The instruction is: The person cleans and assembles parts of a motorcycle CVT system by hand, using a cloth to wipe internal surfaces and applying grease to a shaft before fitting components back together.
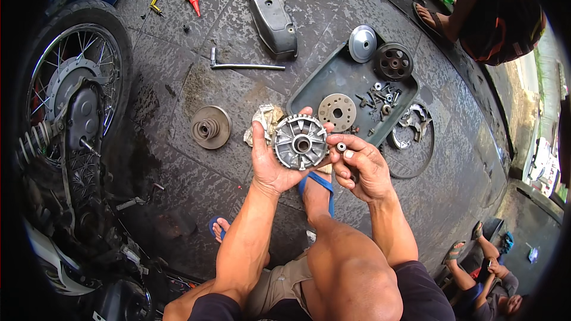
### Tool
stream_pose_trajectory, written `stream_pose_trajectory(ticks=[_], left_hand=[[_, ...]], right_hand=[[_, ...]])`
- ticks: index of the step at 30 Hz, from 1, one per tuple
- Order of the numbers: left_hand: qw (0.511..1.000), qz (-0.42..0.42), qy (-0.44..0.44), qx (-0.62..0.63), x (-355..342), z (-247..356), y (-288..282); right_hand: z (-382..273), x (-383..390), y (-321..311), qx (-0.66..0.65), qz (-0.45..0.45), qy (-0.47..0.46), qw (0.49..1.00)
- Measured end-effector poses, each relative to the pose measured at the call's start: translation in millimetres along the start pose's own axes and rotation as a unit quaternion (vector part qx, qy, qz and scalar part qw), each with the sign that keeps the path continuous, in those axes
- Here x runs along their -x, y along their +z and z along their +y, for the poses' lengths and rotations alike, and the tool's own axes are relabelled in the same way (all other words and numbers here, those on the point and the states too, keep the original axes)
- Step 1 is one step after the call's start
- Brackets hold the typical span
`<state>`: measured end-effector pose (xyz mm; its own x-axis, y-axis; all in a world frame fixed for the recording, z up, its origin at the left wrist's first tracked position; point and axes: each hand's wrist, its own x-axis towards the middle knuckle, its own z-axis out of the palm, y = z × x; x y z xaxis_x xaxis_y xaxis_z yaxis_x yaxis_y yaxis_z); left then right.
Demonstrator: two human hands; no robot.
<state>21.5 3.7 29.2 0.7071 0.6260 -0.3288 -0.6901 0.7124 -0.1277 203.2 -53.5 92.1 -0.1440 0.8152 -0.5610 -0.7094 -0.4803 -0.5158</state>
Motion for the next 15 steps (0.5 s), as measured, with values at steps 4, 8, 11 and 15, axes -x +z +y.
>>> stream_pose_trajectory(ticks=[4,8,11,15], left_hand=[[0.999,0.032,0.001,0.007,-1,-2,5],[1.0,-0.01,-0.007,0.016,0,0,-4],[1.0,0.024,0.007,-0.005,-5,-5,2],[0.999,0.045,0.018,-0.016,-5,-9,2]], right_hand=[[3,-3,0,0.038,0.04,-0.001,0.998],[6,-4,14,0.176,0.122,-0.031,0.976],[14,-5,7,0.255,0.163,-0.062,0.951],[20,-10,11,0.479,0.155,-0.18,0.845]])
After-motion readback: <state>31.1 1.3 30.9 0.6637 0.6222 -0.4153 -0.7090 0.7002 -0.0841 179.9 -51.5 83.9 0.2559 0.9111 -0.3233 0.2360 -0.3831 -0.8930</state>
